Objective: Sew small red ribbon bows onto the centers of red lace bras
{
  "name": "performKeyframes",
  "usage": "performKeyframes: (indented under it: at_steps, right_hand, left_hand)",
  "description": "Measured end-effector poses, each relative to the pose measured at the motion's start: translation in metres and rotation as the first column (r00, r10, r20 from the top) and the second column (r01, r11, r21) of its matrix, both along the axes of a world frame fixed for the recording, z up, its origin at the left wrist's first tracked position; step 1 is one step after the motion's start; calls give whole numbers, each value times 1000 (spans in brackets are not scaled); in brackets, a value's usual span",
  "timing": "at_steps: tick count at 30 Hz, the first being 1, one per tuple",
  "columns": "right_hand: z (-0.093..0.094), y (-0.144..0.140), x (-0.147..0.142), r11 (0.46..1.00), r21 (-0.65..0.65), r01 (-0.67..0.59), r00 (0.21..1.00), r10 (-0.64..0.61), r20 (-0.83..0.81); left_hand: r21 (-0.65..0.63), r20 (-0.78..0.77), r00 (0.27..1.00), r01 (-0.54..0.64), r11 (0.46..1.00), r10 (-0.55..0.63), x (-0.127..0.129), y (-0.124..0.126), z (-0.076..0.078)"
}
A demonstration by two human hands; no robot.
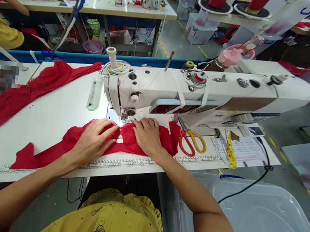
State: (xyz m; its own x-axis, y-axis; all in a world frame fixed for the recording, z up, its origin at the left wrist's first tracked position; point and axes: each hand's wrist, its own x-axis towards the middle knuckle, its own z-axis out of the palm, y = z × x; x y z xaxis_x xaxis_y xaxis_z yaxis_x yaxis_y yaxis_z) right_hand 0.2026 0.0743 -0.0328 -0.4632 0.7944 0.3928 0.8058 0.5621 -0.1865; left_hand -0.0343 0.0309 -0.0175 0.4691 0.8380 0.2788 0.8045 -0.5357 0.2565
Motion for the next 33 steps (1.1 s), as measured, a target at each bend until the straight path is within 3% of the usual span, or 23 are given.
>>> performKeyframes:
  at_steps: [2,4,7,9,13,18,20,23,25,27,30,33]
  right_hand:
    - [5,-5,-1,999,1,-52,995,52,-89]
    - [14,-12,-3,996,9,-85,971,85,-225]
    - [30,-24,-5,995,-6,-101,913,90,-398]
    - [39,-33,-6,994,-29,-109,892,85,-445]
    - [50,-56,-7,984,-125,-130,911,68,-407]
    - [52,-67,-1,927,-311,-211,955,127,-269]
    - [50,-53,12,958,-268,-101,986,60,-158]
    - [45,-15,39,967,-142,213,976,-216,-5]
    - [44,7,56,895,-95,437,895,-421,151]
    - [47,16,70,840,-63,539,827,-514,230]
    - [55,4,89,758,-63,650,714,-579,394]
    - [63,-19,108,647,-136,750,573,-534,622]
  left_hand:
    - [-39,95,995,-36,999,39,1,8,10]
    - [-173,217,972,-52,984,90,2,16,19]
    - [-465,384,904,13,885,188,5,22,29]
    - [-568,483,841,90,818,243,6,19,32]
    - [-634,612,727,215,743,312,0,8,37]
    - [-667,613,718,247,703,330,-9,9,36]
    - [-677,595,724,218,703,349,-9,10,33]
    - [-674,571,732,160,721,372,-5,10,29]
    - [-678,553,744,140,722,375,-3,10,26]
    - [-679,543,757,141,720,364,-1,12,24]
    - [-662,549,766,154,734,335,-2,15,22]
    - [-655,546,770,146,741,331,-3,16,20]
